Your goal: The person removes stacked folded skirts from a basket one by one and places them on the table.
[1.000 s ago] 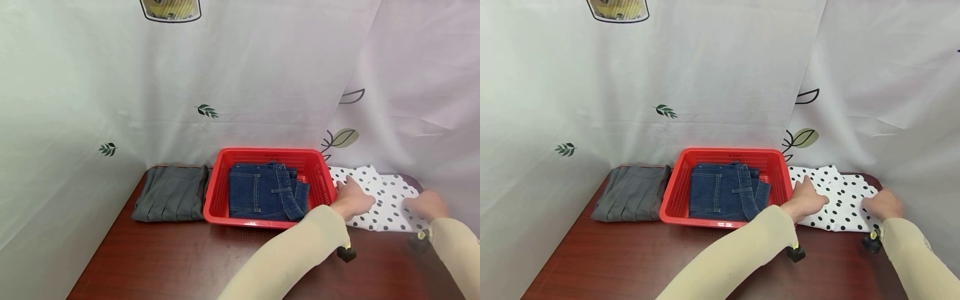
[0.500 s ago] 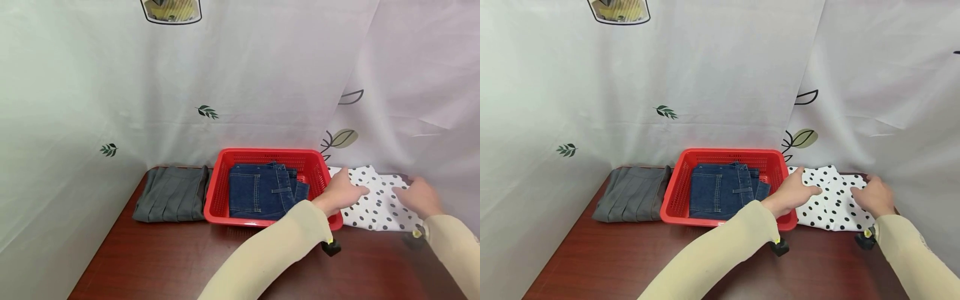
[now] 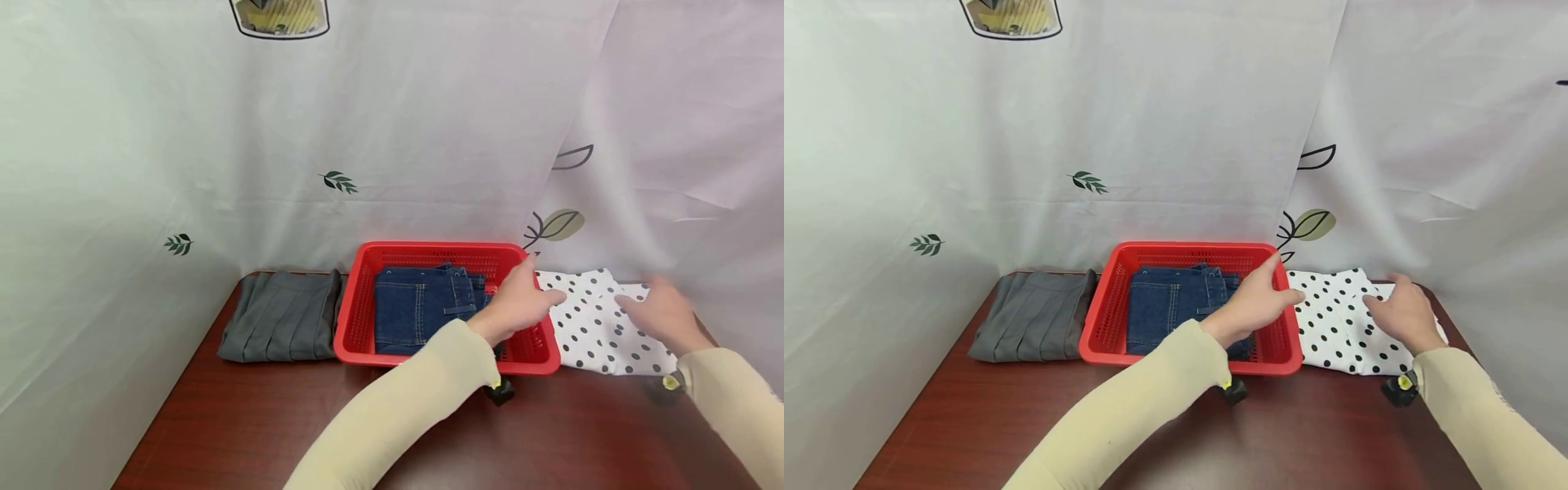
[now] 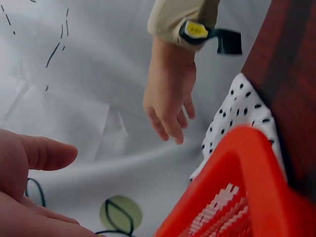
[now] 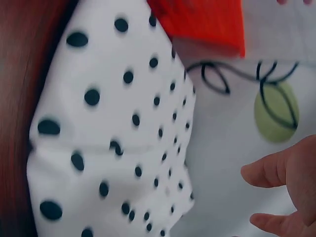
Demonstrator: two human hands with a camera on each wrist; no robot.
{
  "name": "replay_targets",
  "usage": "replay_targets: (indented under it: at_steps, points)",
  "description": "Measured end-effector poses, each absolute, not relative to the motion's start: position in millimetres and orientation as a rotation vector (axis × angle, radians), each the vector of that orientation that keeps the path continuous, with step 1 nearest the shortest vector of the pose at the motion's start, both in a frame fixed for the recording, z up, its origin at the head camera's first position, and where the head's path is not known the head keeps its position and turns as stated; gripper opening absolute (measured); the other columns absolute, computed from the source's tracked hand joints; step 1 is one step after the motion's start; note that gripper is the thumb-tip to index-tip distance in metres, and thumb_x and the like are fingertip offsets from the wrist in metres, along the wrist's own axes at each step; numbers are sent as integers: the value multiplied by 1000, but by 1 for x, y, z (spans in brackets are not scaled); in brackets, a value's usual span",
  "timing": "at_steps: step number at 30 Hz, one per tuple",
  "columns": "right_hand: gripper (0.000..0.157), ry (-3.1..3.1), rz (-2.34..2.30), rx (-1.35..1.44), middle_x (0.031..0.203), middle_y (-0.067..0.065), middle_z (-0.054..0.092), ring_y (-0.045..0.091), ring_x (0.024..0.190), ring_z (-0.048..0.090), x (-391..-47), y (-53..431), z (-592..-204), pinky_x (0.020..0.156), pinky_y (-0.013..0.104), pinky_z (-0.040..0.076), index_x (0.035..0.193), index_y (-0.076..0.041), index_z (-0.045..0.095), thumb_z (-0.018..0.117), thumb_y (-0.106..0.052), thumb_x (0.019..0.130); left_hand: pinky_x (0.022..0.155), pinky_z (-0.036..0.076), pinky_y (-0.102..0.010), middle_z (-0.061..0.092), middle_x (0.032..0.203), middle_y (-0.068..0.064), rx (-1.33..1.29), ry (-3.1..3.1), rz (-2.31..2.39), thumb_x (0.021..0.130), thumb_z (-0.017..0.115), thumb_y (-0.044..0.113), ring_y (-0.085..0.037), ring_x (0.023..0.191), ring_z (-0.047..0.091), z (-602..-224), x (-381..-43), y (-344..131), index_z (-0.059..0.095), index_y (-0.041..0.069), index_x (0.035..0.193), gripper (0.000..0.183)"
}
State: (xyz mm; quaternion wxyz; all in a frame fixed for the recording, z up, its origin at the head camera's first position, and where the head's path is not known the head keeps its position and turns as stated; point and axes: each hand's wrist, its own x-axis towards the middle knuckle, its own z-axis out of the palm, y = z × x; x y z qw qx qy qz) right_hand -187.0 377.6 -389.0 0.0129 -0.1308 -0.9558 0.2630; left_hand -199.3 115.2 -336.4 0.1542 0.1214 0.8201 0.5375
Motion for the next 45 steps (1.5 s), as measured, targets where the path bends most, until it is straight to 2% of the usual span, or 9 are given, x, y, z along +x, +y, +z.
replay_targets:
  at_steps: [4, 9, 14, 18, 23, 31, 45]
  points:
    - [78, -2959, 835, -346, 140, 48, 27, 67, 126, 28, -188, 359, -383, 100, 74, 29, 148, 18, 18, 51, -35, 101, 85, 58, -40, 45, 149, 0, 370, 2345, 1557, 89, 75, 19, -18, 127, 50, -332, -203, 96, 28, 22, 160, 85]
    - [73, -2941, 809, -223, 139, 47, 32, 65, 125, 32, -189, 342, -377, 99, 74, 31, 146, 19, 23, 55, -27, 100, 84, 59, -39, 44, 149, -3, 387, 2349, 1569, 90, 73, 18, -23, 128, 49, -329, -208, 79, 27, 19, 160, 84]
    - [72, -2938, 805, -130, 139, 46, 34, 64, 125, 35, -190, 324, -373, 98, 74, 33, 146, 18, 26, 58, -25, 98, 96, 54, -42, 38, 156, -2, 394, 2379, 1550, 93, 70, 20, -25, 137, 44, -329, -212, 64, 23, 18, 161, 82]
    - [70, -2916, 800, -72, 139, 45, 37, 63, 125, 36, -188, 313, -367, 98, 74, 33, 146, 17, 29, 60, -23, 98, 108, 43, -47, 27, 164, -1, 385, 2385, 1533, 97, 66, 22, -25, 146, 33, -328, -216, 49, 19, 19, 162, 81]
    - [69, -2894, 809, 5, 140, 43, 38, 61, 127, 37, -187, 298, -360, 98, 73, 33, 146, 16, 31, 61, -24, 98, 113, 36, -52, 18, 167, -1, 347, 2370, 1532, 99, 63, 23, -25, 150, 25, -328, -222, 31, 14, 21, 163, 81]
    - [72, -2944, 864, 53, 141, 40, 41, 58, 122, 47, -187, 273, -348, 90, 67, 48, 150, 10, 30, 63, -28, 97, 115, 33, -53, 14, 168, 0, 291, 2370, 1520, 100, 62, 26, -26, 151, 21, -325, -231, 8, 11, 20, 163, 82]
    - [75, -2980, 1179, 106, 144, 34, 42, 53, 127, 48, -195, 244, -341, 91, 59, 52, 152, 6, 27, 66, -25, 96, 116, 31, -54, 13, 168, -4, 160, 2402, 1521, 99, 62, 25, -30, 150, 23, -330, -247, -22, 9, 15, 163, 84]
